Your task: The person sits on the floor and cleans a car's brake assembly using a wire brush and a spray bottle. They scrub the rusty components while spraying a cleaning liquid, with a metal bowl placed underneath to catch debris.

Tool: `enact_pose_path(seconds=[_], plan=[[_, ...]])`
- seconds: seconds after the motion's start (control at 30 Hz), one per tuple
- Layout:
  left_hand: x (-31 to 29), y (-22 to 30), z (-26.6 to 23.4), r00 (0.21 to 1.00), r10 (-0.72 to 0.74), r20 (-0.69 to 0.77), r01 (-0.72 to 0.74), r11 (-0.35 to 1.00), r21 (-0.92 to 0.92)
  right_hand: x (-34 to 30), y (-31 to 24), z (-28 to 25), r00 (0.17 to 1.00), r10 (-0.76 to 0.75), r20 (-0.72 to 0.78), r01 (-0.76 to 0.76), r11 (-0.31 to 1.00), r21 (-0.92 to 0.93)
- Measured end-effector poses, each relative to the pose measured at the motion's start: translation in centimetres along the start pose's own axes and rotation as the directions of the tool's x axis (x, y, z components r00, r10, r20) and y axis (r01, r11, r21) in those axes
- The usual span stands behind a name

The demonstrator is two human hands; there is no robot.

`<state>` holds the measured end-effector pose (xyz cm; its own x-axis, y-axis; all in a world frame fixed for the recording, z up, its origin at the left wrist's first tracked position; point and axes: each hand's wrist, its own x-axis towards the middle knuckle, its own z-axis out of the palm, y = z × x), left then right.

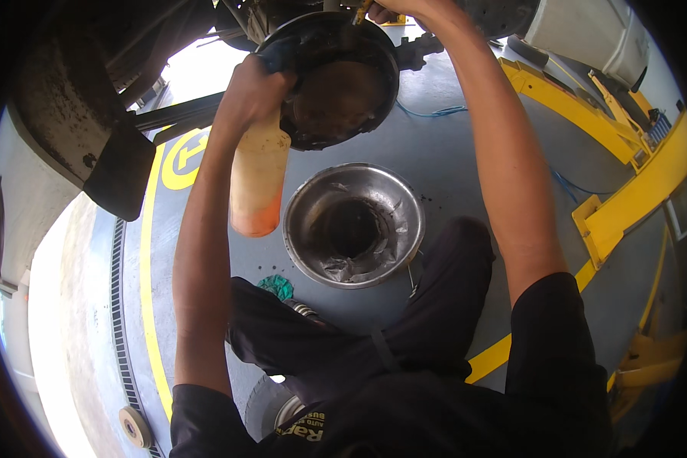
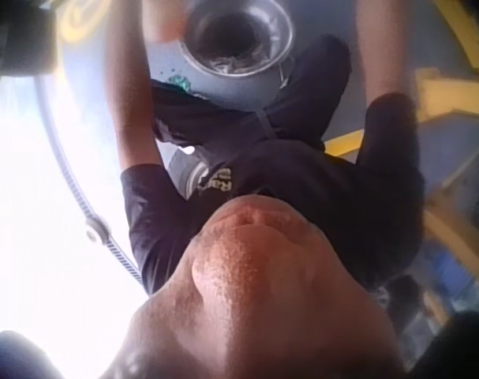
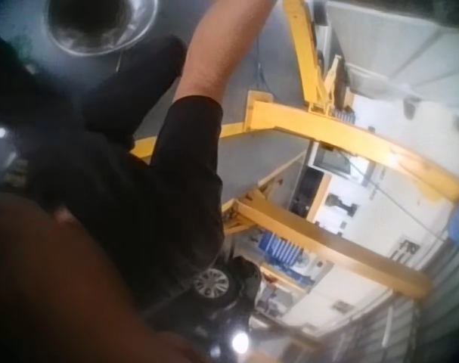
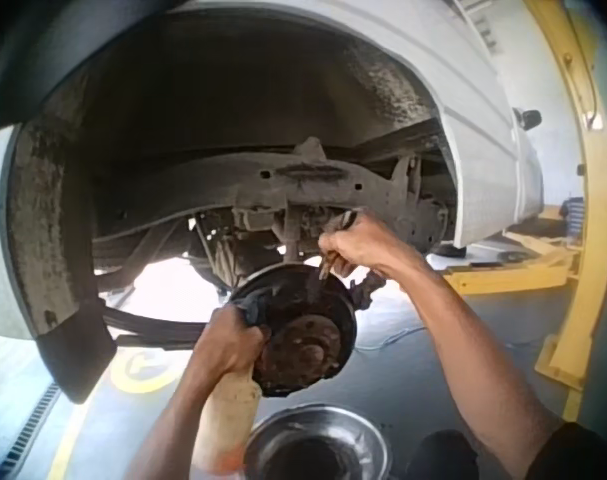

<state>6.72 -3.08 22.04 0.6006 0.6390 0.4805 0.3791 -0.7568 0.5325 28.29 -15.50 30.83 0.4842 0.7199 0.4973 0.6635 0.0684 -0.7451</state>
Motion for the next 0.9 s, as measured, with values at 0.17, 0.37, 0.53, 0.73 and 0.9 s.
enact_pose_path(seconds=[0.17,0.37,0.53,0.73,0.9], plan=[[0.8,0.5,-0.1,0.999,-0.002,0.035,0.003,1.000,-0.007,1.4,1.3,3.5,0.970,-0.239,0.042,0.223,0.948,0.227],[-1.2,-1.0,0.2,1.000,-0.022,-0.014,0.022,0.999,-0.034,3.4,-1.3,1.1,0.999,-0.036,0.031,0.041,0.979,-0.199],[-3.0,-0.9,1.6,0.997,-0.018,-0.078,0.009,0.993,-0.117,4.9,-1.3,4.6,0.986,-0.102,0.136,0.093,0.993,0.071],[-4.2,-0.6,0.9,0.999,-0.031,-0.026,0.025,0.973,-0.230,7.0,-1.0,3.4,0.986,0.017,0.163,-0.006,0.998,-0.066],[-5.1,-0.4,1.3,0.992,0.025,-0.126,-0.060,0.957,-0.283,4.3,-3.4,6.8,0.985,-0.078,0.151,0.077,0.997,0.008]])
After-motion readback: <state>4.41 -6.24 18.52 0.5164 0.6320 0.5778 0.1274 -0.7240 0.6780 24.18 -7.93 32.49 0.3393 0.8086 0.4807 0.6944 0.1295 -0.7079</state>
